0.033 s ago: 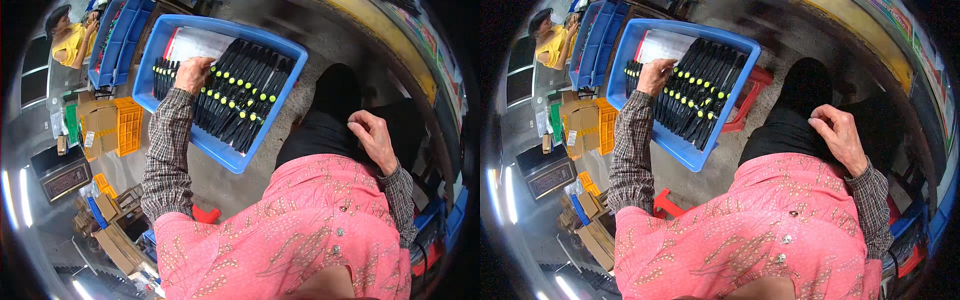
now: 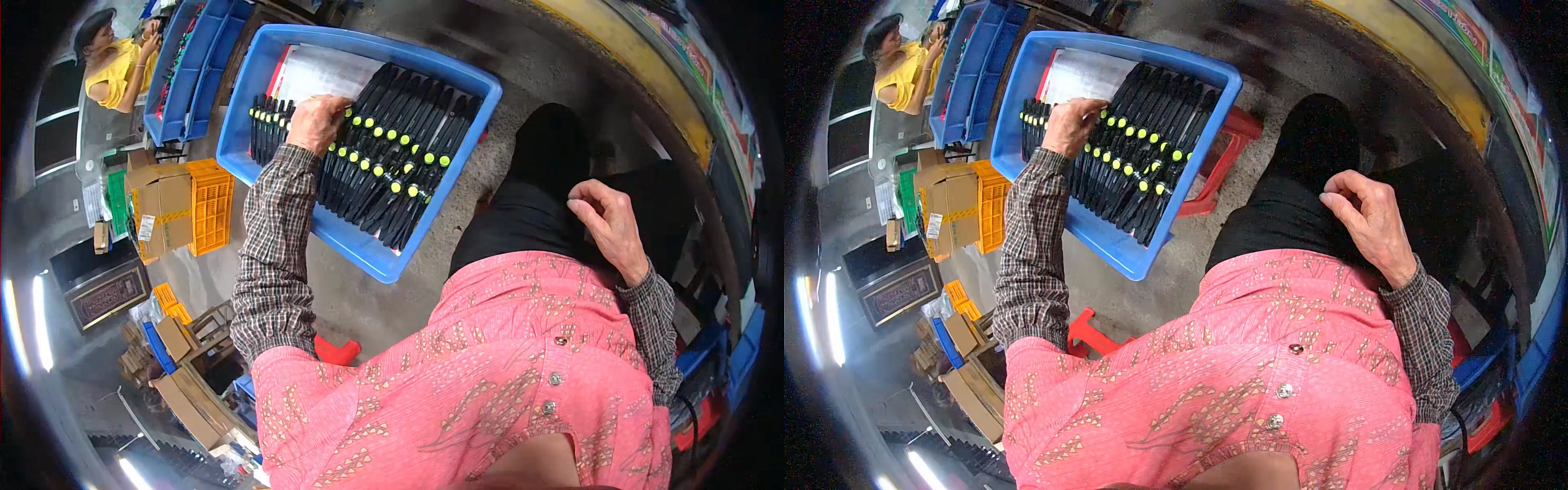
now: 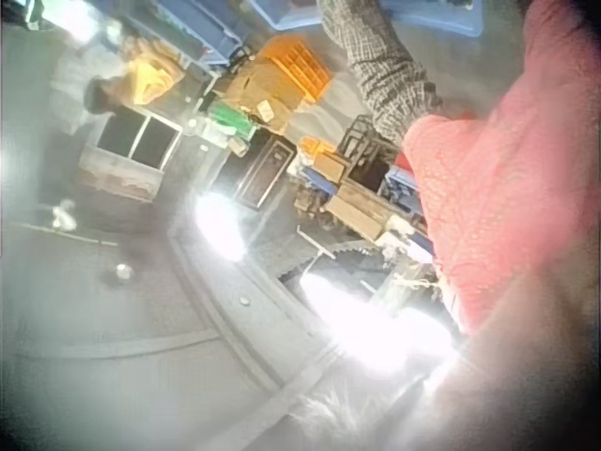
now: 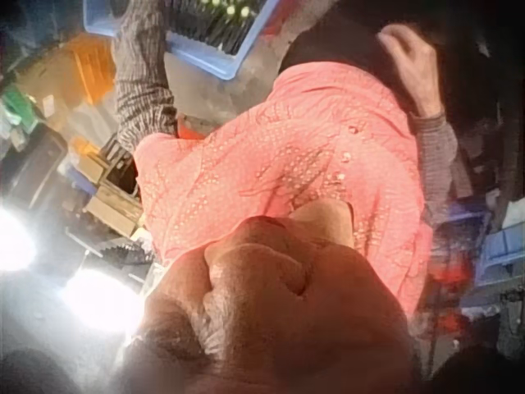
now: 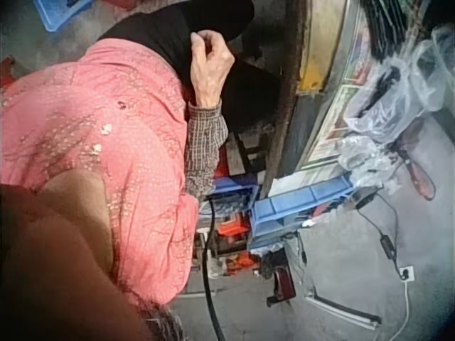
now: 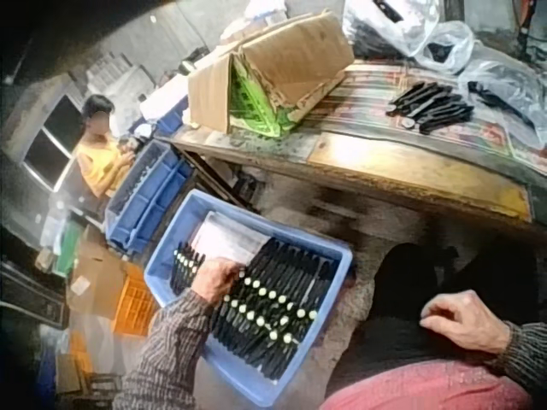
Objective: The person assembles small black plastic components by hand at a worktable.
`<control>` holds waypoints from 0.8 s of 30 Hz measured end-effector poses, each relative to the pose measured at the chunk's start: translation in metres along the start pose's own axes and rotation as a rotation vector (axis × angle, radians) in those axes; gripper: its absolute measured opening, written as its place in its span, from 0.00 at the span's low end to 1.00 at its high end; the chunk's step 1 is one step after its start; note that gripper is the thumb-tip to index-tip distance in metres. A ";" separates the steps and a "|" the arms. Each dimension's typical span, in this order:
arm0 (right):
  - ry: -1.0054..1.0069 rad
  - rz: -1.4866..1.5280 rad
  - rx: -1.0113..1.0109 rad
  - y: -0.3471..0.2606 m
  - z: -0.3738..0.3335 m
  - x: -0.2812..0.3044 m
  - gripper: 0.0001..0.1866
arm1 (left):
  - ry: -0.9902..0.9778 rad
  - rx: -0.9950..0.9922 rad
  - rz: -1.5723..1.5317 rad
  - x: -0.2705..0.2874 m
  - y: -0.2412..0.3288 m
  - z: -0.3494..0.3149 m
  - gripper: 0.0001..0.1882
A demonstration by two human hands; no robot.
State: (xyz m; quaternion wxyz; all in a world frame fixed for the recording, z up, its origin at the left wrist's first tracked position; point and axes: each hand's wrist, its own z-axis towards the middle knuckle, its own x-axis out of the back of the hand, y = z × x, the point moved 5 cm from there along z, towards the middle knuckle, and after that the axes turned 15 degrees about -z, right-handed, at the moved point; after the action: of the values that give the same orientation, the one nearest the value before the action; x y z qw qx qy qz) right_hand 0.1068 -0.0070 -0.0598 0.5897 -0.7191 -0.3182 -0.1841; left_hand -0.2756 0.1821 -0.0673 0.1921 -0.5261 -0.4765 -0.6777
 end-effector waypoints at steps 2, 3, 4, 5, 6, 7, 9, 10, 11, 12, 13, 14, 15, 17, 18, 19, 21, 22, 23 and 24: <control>0.011 0.004 0.009 0.000 0.000 0.001 0.09 | 0.017 -0.036 -0.004 -0.004 0.001 0.000 0.10; 0.020 0.008 0.019 0.000 -0.001 0.001 0.09 | 0.023 -0.027 0.014 -0.006 -0.001 -0.002 0.09; 0.021 0.008 0.017 0.000 -0.001 0.001 0.09 | 0.028 -0.019 0.031 -0.005 0.001 -0.003 0.08; 0.010 0.003 0.009 0.000 -0.001 0.001 0.09 | 0.027 -0.020 0.030 -0.005 0.002 -0.003 0.08; -0.002 -0.002 0.001 0.001 -0.002 0.001 0.09 | 0.004 -0.002 0.054 -0.005 0.003 -0.004 0.10; -0.001 -0.001 0.000 0.001 -0.002 0.000 0.09 | -0.019 0.016 0.079 -0.004 0.004 -0.004 0.12; 0.002 0.008 0.006 0.000 -0.002 -0.001 0.09 | 0.023 -0.025 0.062 0.000 0.010 -0.005 0.12; 0.002 0.007 0.003 0.000 -0.002 -0.001 0.09 | 0.067 -0.066 0.044 0.004 0.016 -0.006 0.12; 0.010 0.009 0.013 -0.001 -0.002 -0.001 0.09 | 0.064 -0.066 0.043 0.006 0.020 -0.007 0.12; 0.017 0.012 0.022 -0.002 -0.002 -0.002 0.09 | 0.073 -0.081 0.028 0.009 0.025 -0.008 0.13; 0.014 0.013 0.020 -0.002 -0.002 -0.001 0.09 | 0.083 -0.096 0.012 0.012 0.033 -0.008 0.13; 0.000 0.006 0.013 -0.003 -0.001 0.000 0.09 | 0.087 -0.090 0.001 0.016 0.041 -0.008 0.12; -0.015 0.000 0.007 -0.003 0.000 -0.001 0.10 | 0.083 -0.087 0.003 0.020 0.050 -0.010 0.12; 0.012 0.001 0.006 -0.003 -0.001 0.003 0.10 | 0.119 -0.087 -0.052 0.029 0.075 -0.003 0.12; 0.039 -0.002 0.012 -0.006 -0.003 0.006 0.10 | 0.150 -0.148 -0.057 0.034 0.087 0.000 0.12; 0.058 -0.012 -0.007 -0.005 -0.002 0.009 0.10 | 0.167 -0.179 -0.096 0.041 0.102 0.001 0.12; 0.061 -0.017 0.033 -0.001 0.002 0.008 0.10 | 0.180 -0.199 -0.148 0.048 0.133 0.006 0.12; 0.052 -0.032 0.020 -0.004 0.005 0.009 0.10 | 0.207 -0.223 -0.190 0.055 0.151 0.005 0.13; 0.059 -0.044 0.055 -0.005 0.007 0.009 0.11 | 0.234 -0.250 -0.237 0.060 0.169 0.003 0.13; 0.069 -0.070 0.051 -0.003 0.007 0.009 0.12 | 0.246 -0.283 -0.282 0.061 0.187 0.004 0.13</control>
State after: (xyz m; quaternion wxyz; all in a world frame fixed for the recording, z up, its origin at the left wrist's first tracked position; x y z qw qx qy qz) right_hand 0.1105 0.0022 -0.0538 0.6117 -0.6855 -0.3272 -0.2209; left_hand -0.1533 0.1118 0.0703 0.0766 -0.3894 -0.4185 -0.8169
